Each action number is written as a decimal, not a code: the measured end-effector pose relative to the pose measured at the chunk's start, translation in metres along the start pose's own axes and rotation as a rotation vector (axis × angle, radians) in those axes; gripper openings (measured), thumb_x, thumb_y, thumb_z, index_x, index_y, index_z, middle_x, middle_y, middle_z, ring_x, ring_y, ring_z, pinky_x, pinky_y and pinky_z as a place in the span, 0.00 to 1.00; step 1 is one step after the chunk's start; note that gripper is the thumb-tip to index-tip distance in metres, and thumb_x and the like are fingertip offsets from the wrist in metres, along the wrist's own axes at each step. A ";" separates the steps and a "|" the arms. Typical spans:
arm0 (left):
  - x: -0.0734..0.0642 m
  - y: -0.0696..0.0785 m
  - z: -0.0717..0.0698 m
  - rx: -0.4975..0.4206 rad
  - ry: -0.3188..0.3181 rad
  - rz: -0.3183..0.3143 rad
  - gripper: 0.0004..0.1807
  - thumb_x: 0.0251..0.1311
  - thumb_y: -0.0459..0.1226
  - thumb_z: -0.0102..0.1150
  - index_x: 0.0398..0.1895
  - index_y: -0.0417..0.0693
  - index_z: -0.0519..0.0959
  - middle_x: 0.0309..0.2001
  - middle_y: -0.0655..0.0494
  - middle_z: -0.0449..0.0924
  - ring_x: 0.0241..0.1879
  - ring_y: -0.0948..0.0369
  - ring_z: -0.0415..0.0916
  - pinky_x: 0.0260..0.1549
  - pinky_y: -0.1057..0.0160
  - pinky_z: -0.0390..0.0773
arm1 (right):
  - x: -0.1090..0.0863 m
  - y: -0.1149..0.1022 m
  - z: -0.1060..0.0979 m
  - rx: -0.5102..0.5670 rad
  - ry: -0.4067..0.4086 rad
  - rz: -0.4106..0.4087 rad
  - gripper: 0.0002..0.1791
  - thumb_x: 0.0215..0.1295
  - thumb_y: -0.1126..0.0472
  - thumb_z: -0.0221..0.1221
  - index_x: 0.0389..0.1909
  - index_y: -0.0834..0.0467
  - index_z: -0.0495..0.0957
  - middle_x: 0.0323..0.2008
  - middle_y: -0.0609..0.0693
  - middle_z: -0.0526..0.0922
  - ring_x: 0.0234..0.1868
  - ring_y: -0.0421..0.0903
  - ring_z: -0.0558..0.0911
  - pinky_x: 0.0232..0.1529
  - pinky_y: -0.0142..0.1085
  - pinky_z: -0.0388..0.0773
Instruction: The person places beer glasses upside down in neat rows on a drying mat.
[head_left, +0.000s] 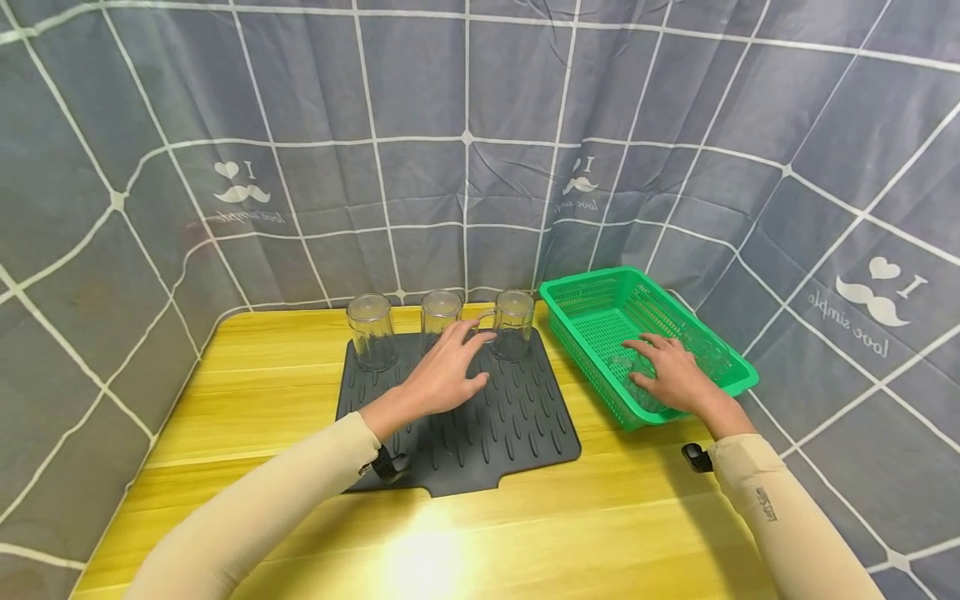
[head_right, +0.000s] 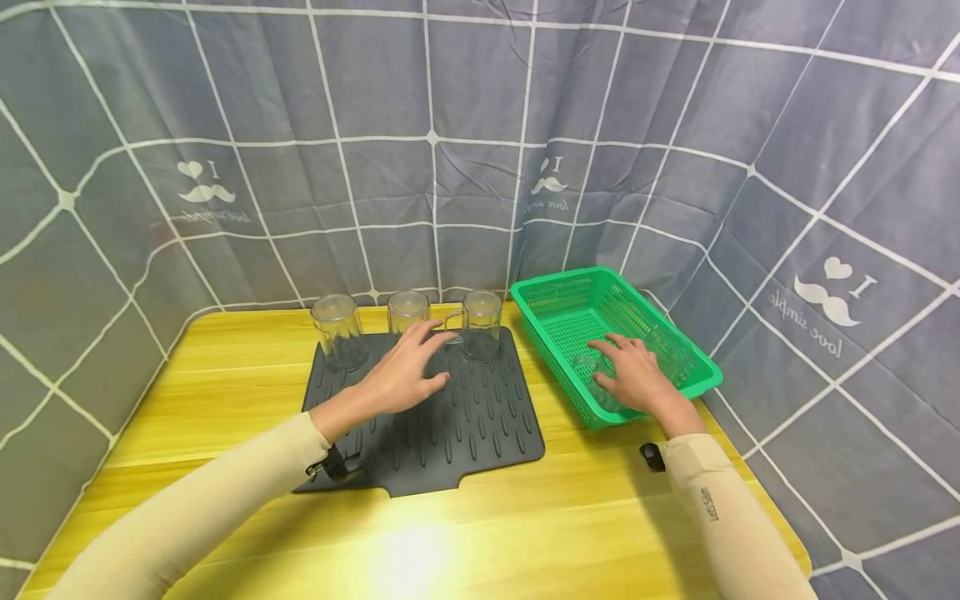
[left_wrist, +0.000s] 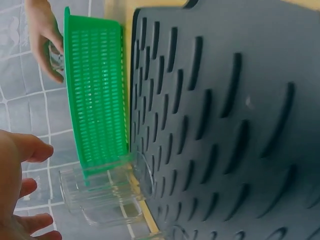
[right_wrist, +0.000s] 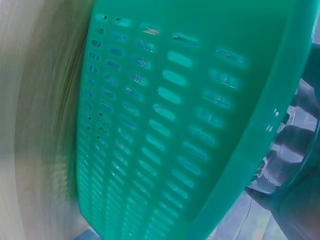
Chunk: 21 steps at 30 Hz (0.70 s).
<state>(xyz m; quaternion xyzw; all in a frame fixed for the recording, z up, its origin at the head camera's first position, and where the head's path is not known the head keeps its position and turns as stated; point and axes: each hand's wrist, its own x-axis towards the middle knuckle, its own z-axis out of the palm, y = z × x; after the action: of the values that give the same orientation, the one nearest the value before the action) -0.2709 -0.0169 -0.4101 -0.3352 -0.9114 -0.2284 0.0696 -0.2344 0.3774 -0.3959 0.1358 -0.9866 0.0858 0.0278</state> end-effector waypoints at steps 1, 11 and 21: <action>-0.003 0.000 0.000 -0.005 -0.008 -0.008 0.33 0.68 0.46 0.61 0.75 0.56 0.64 0.78 0.45 0.53 0.77 0.47 0.50 0.65 0.41 0.69 | 0.000 0.000 0.000 0.011 0.002 0.005 0.34 0.69 0.57 0.63 0.74 0.58 0.64 0.71 0.72 0.61 0.67 0.76 0.61 0.60 0.77 0.58; -0.031 -0.007 0.003 -0.017 -0.039 -0.047 0.33 0.68 0.46 0.62 0.75 0.56 0.65 0.77 0.46 0.55 0.77 0.46 0.51 0.64 0.39 0.70 | 0.001 0.001 0.001 0.061 0.008 0.040 0.39 0.68 0.57 0.63 0.73 0.68 0.60 0.69 0.77 0.60 0.71 0.75 0.57 0.69 0.73 0.46; -0.055 -0.016 0.007 -0.024 -0.076 -0.099 0.34 0.67 0.47 0.62 0.75 0.56 0.65 0.77 0.44 0.55 0.77 0.44 0.52 0.65 0.36 0.67 | 0.001 0.005 0.004 0.022 0.015 0.046 0.38 0.68 0.55 0.64 0.72 0.67 0.63 0.67 0.78 0.63 0.69 0.76 0.60 0.68 0.72 0.49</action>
<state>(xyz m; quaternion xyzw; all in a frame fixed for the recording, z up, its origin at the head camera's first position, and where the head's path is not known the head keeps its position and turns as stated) -0.2387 -0.0559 -0.4377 -0.2990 -0.9261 -0.2295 0.0195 -0.2374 0.3813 -0.4004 0.1130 -0.9882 0.0982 0.0315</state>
